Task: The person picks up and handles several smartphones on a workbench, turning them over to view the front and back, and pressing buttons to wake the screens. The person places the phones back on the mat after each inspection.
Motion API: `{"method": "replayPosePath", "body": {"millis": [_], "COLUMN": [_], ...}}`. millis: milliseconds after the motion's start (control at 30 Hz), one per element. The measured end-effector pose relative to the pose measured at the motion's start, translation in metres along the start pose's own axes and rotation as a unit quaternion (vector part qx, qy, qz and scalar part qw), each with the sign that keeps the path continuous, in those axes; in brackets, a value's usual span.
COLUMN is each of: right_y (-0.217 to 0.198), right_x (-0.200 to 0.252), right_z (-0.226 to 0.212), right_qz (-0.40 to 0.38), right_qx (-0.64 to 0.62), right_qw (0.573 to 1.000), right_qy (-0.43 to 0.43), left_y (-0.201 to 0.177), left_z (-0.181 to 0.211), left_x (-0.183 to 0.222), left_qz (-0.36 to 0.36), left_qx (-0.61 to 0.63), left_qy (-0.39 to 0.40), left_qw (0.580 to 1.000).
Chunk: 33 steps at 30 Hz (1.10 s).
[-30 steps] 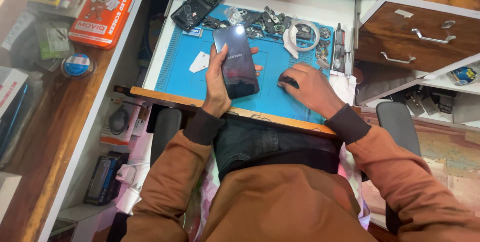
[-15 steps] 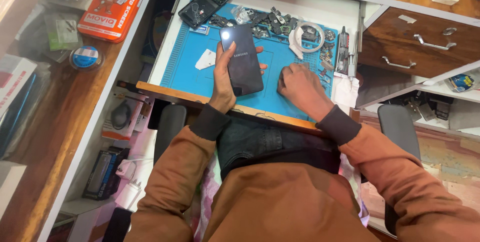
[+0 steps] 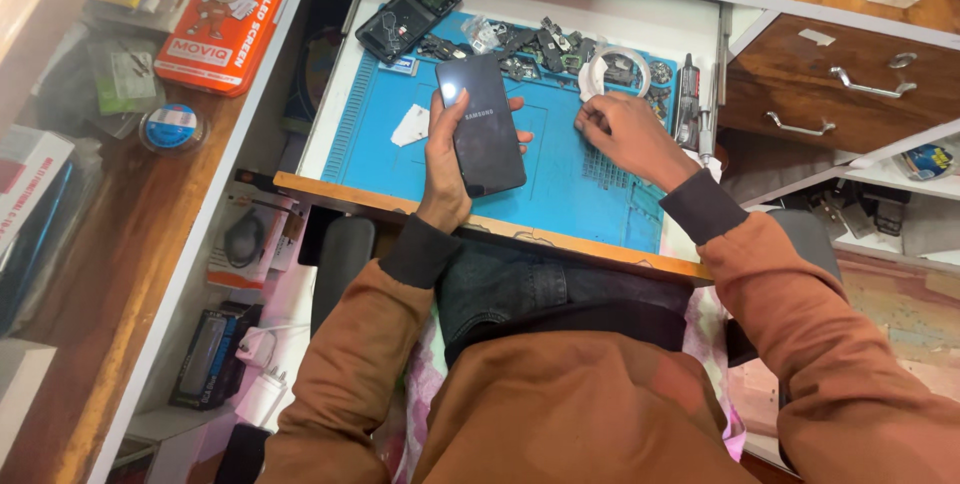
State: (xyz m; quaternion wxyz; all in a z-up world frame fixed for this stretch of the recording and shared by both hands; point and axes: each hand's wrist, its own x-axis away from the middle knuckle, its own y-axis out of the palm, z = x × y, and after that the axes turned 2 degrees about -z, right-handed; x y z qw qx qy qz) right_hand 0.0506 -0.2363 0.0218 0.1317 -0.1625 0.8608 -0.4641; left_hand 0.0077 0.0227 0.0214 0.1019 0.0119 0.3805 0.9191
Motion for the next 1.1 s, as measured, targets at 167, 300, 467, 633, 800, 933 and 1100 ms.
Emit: {"method": "replayPosePath", "body": {"millis": [167, 300, 467, 633, 800, 933, 1100], "right_y": [-0.003, -0.009, -0.016, 0.007, 0.030, 0.026, 0.023], "right_x": [0.004, 0.004, 0.010, 0.020, 0.028, 0.034, 0.033], "right_z": [0.007, 0.004, -0.004, -0.026, -0.050, -0.057, -0.051], "right_qz": [0.016, 0.009, 0.064, -0.054, -0.165, -0.162, -0.172], "right_qx": [-0.027, -0.009, -0.049, -0.336, -0.550, -0.542, -0.508], "right_qw": [0.996, 0.998, 0.996, 0.938, 0.814, 0.816, 0.832], "right_qy": [-0.081, -0.068, -0.041, 0.073, 0.089, 0.118, 0.144], "left_y": [0.000, 0.004, 0.005, 0.011, 0.016, 0.014, 0.002], "left_z": [-0.004, -0.004, -0.002, -0.004, -0.012, -0.014, -0.017], "left_x": [0.001, 0.002, 0.001, 0.003, 0.005, 0.003, -0.005], "left_qz": [-0.001, -0.004, -0.017, -0.059, -0.035, -0.006, 0.011], "left_qx": [-0.013, -0.014, -0.005, 0.021, 0.015, 0.001, -0.030], "left_qy": [-0.012, -0.016, -0.011, 0.007, 0.028, -0.018, -0.049], "left_qw": [1.000, 1.000, 1.000, 0.998, 0.999, 1.000, 0.998]}}
